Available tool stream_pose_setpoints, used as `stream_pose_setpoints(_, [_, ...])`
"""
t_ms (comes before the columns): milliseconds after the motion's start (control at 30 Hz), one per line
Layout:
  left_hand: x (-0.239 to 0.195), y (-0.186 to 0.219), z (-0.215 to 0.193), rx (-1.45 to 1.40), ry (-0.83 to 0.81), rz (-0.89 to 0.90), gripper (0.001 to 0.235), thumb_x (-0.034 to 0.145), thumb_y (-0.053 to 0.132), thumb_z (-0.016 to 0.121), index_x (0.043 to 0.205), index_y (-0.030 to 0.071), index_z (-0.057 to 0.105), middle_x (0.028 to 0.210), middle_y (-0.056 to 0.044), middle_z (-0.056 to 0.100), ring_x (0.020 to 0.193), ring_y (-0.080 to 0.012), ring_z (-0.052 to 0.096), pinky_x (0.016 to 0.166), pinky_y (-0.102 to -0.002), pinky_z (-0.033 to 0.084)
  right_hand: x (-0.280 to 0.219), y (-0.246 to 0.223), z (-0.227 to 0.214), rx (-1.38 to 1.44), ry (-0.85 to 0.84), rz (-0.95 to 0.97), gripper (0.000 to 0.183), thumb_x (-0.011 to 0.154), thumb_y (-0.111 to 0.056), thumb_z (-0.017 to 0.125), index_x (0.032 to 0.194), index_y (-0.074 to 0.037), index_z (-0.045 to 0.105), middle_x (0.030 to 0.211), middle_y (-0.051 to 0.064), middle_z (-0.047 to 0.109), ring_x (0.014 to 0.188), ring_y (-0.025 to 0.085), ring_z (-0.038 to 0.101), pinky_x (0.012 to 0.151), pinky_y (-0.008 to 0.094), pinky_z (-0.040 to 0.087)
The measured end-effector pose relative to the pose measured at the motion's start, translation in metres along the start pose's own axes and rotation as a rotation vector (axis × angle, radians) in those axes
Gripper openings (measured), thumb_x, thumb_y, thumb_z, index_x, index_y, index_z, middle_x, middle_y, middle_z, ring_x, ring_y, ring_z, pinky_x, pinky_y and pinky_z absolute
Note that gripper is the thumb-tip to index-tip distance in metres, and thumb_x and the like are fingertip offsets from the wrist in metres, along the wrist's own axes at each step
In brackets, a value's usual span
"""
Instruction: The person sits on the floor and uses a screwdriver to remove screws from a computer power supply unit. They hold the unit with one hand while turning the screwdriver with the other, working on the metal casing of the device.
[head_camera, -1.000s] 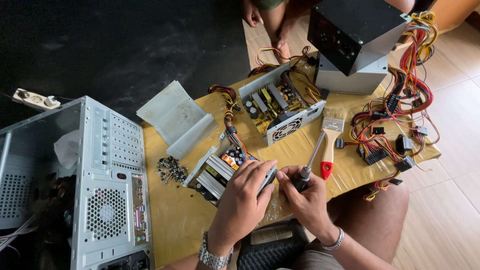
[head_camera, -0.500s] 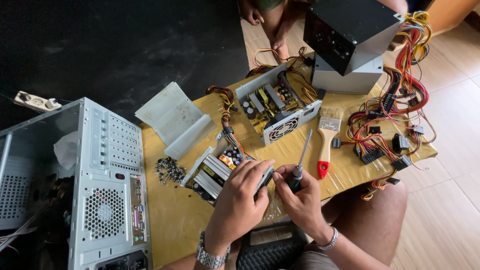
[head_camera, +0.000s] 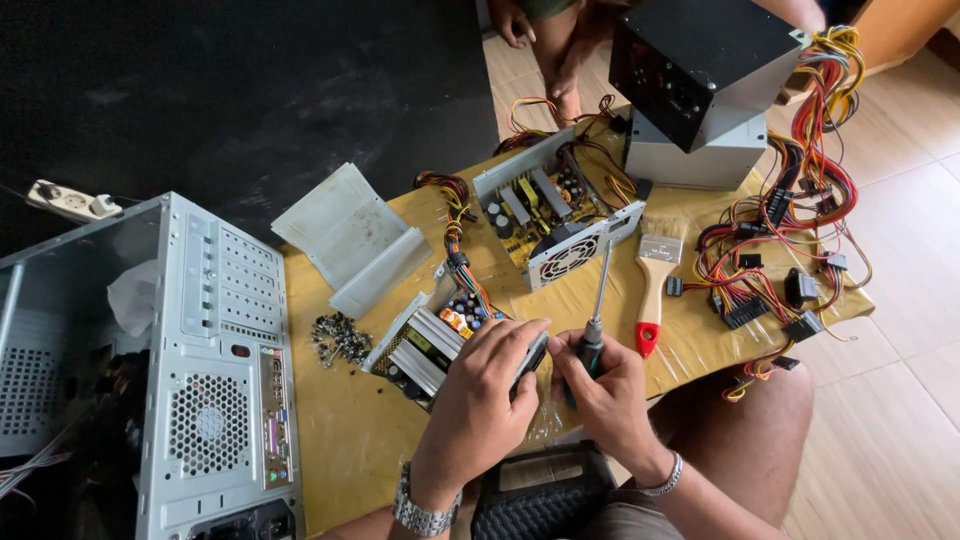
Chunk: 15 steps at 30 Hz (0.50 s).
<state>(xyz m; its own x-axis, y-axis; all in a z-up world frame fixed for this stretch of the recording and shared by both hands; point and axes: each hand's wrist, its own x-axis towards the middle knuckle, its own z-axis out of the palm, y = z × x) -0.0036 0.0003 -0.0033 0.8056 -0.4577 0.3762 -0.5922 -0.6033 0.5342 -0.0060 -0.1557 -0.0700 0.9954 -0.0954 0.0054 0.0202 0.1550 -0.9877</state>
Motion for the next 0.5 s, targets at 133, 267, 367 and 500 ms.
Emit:
stream_pose_setpoints(133, [0.000,0.000,0.000,-0.006,-0.001,-0.008,0.048,0.087,-0.007,0.056,0.135,-0.003,0.056,0.124,-0.019,0.065,0.118,-0.0349,0.061,0.112,-0.049,0.046,-0.001,0.006,0.001,-0.029,0.016,-0.059,0.016,0.095,-0.014,0.070,0.085,-0.002,0.069,0.055,0.005,0.064,0.043,0.011,0.059,0.045,0.023,0.049])
stream_pose_setpoints(267, [0.000,0.000,0.001,0.004,0.004,-0.006,0.048,0.087,-0.006,0.055,0.135,-0.003,0.056,0.122,-0.019,0.065,0.117,-0.0351,0.061,0.111,-0.048,0.046,-0.003,0.016,0.002,-0.056,0.065,-0.141,0.013,0.094,-0.015,0.071,0.090,-0.003,0.072,0.055,0.003,0.063,0.047,0.008,0.057,0.048,0.021,0.049])
stream_pose_setpoints(367, [0.000,0.001,0.000,0.007,0.004,-0.009,0.049,0.086,-0.007,0.055,0.135,-0.003,0.056,0.122,-0.019,0.065,0.116,-0.0348,0.061,0.110,-0.048,0.047,-0.006,0.019,0.004,-0.100,0.077,-0.216,0.010,0.094,-0.013,0.071,0.097,-0.003,0.072,0.065,0.002,0.067,0.051,0.008,0.060,0.050,0.021,0.053])
stream_pose_setpoints(500, [0.000,0.001,0.000,0.004,0.007,-0.004,0.049,0.086,-0.007,0.055,0.134,-0.003,0.056,0.123,-0.018,0.066,0.118,-0.0345,0.061,0.112,-0.048,0.045,-0.007,0.018,0.006,-0.086,0.073,-0.247,0.008,0.095,-0.010,0.069,0.101,-0.005,0.068,0.067,0.000,0.063,0.052,0.008,0.059,0.050,0.022,0.052])
